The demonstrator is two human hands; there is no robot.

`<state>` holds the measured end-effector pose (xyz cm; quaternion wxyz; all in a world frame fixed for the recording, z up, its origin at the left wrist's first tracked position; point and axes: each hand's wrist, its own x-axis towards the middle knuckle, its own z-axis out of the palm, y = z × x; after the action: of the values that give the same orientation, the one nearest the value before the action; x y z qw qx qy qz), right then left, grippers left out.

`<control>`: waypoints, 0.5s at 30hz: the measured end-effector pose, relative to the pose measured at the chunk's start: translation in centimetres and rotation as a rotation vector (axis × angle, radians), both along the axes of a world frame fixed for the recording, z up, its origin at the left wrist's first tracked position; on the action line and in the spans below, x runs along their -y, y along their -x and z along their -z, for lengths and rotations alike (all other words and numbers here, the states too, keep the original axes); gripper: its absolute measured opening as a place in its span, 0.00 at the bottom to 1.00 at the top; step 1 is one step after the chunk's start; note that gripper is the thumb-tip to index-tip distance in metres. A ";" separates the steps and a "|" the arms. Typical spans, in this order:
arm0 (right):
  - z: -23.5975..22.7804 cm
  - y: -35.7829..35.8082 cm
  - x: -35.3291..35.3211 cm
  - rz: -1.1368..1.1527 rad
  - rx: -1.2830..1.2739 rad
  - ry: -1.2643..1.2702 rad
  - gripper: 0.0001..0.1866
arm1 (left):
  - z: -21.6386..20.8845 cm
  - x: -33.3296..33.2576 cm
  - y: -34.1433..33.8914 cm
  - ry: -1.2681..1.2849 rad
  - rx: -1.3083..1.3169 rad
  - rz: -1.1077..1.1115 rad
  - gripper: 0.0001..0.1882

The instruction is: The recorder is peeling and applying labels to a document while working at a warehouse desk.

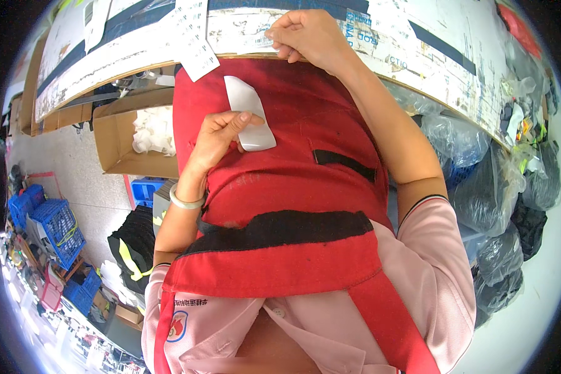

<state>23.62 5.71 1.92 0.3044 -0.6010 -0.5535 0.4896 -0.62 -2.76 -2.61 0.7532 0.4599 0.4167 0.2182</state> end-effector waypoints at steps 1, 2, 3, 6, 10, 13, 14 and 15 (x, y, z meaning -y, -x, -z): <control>0.1 0.1 0.0 -0.001 -0.004 -0.005 0.12 | 0.1 0.0 0.0 0.001 0.004 0.000 0.17; 0.1 0.1 0.0 0.001 -0.004 -0.003 0.12 | 0.1 0.0 0.0 0.003 0.008 0.001 0.17; 0.2 0.2 0.0 0.000 -0.011 0.006 0.12 | 0.2 0.0 0.0 0.005 0.009 0.002 0.17; 0.5 0.2 0.0 0.006 -0.010 0.013 0.12 | 0.1 0.0 0.0 0.024 0.028 -0.013 0.16; 0.5 0.4 -0.2 0.028 0.011 0.049 0.11 | 0.1 0.0 0.0 0.004 0.008 -0.009 0.14; 0.6 0.4 -0.2 0.026 0.016 0.054 0.11 | 0.0 0.0 0.0 0.005 0.014 -0.011 0.13; 0.6 0.5 -0.2 0.026 0.016 0.055 0.11 | -0.1 0.0 -0.1 0.003 0.016 -0.013 0.13; 0.6 0.5 -0.2 0.025 0.027 0.048 0.11 | -0.1 0.0 -0.1 0.004 0.016 -0.012 0.13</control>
<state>23.13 5.93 1.36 0.2886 -0.6214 -0.5383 0.4907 -0.56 -2.77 -2.52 0.7561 0.4539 0.4139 0.2257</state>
